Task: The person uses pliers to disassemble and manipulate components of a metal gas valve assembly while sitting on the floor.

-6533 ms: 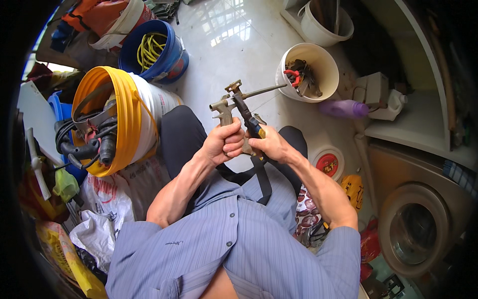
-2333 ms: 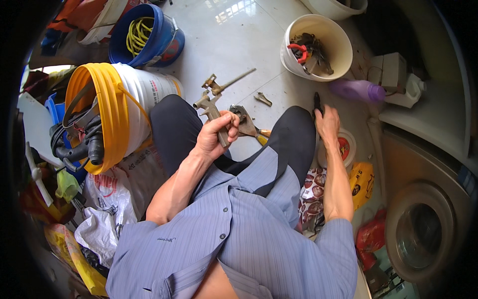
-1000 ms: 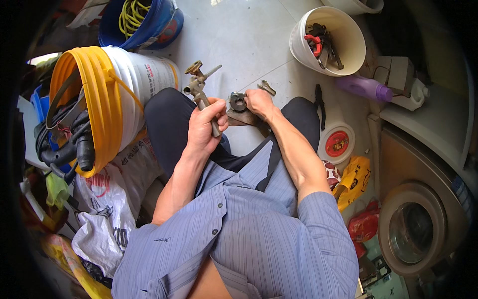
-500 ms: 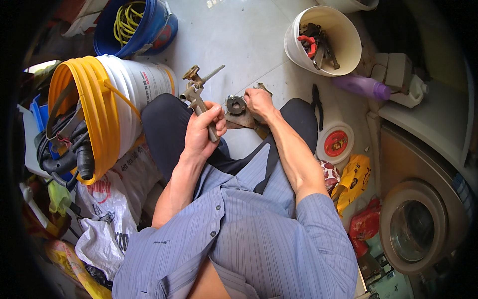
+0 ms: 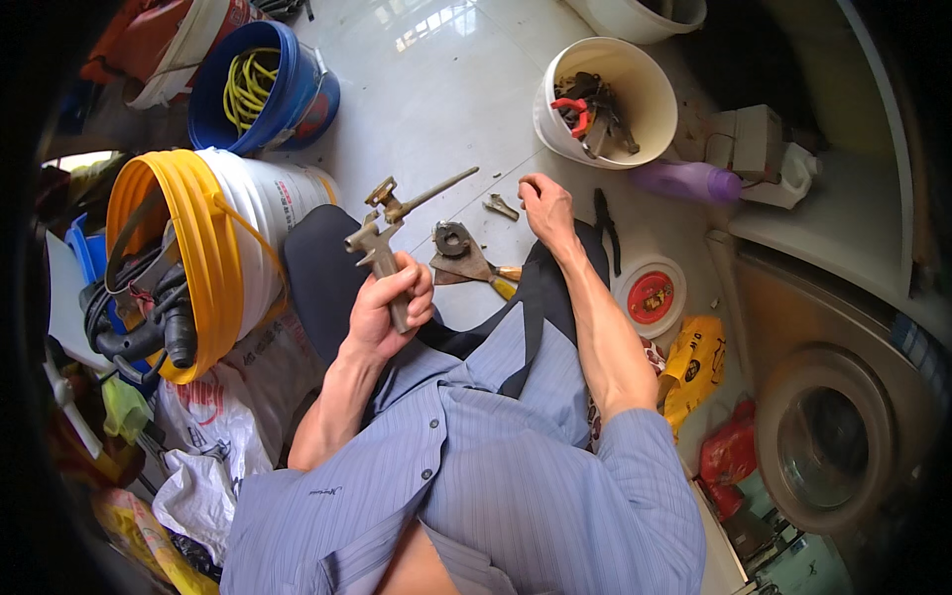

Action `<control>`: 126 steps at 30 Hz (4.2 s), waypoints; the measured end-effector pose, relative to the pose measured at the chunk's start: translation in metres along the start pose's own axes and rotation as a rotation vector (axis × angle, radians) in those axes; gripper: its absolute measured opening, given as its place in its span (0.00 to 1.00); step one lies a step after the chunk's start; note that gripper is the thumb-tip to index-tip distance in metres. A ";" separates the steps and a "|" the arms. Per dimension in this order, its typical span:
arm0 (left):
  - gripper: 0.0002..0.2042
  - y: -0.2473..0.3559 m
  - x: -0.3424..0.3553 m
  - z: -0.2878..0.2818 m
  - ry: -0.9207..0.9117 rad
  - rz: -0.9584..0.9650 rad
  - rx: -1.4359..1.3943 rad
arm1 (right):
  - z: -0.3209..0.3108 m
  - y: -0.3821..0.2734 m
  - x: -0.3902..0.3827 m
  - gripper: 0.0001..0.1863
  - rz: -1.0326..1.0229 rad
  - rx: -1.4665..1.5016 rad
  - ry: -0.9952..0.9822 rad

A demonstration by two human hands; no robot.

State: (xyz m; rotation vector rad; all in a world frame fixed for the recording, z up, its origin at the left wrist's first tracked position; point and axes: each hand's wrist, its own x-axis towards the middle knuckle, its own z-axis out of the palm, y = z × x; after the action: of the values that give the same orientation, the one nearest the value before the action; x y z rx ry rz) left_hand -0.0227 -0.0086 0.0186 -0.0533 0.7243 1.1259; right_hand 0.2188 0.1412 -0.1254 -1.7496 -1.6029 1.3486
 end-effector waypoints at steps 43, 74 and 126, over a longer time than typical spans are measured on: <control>0.23 -0.051 -0.013 0.164 -0.544 -0.539 0.084 | -0.195 -0.163 -0.259 0.17 -0.544 -0.574 0.326; 0.13 -0.069 0.001 0.150 -0.501 -0.702 -0.050 | -0.190 -0.166 -0.279 0.16 -0.382 -0.720 0.335; 0.10 -0.079 0.025 0.133 -0.477 -0.704 0.006 | -0.190 -0.158 -0.264 0.17 -0.317 -0.752 0.256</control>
State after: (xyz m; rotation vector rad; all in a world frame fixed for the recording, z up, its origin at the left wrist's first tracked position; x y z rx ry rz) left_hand 0.1158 0.0270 0.0832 -0.0286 0.2369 0.4295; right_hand 0.3303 -0.0043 0.1868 -1.8217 -2.2735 0.3576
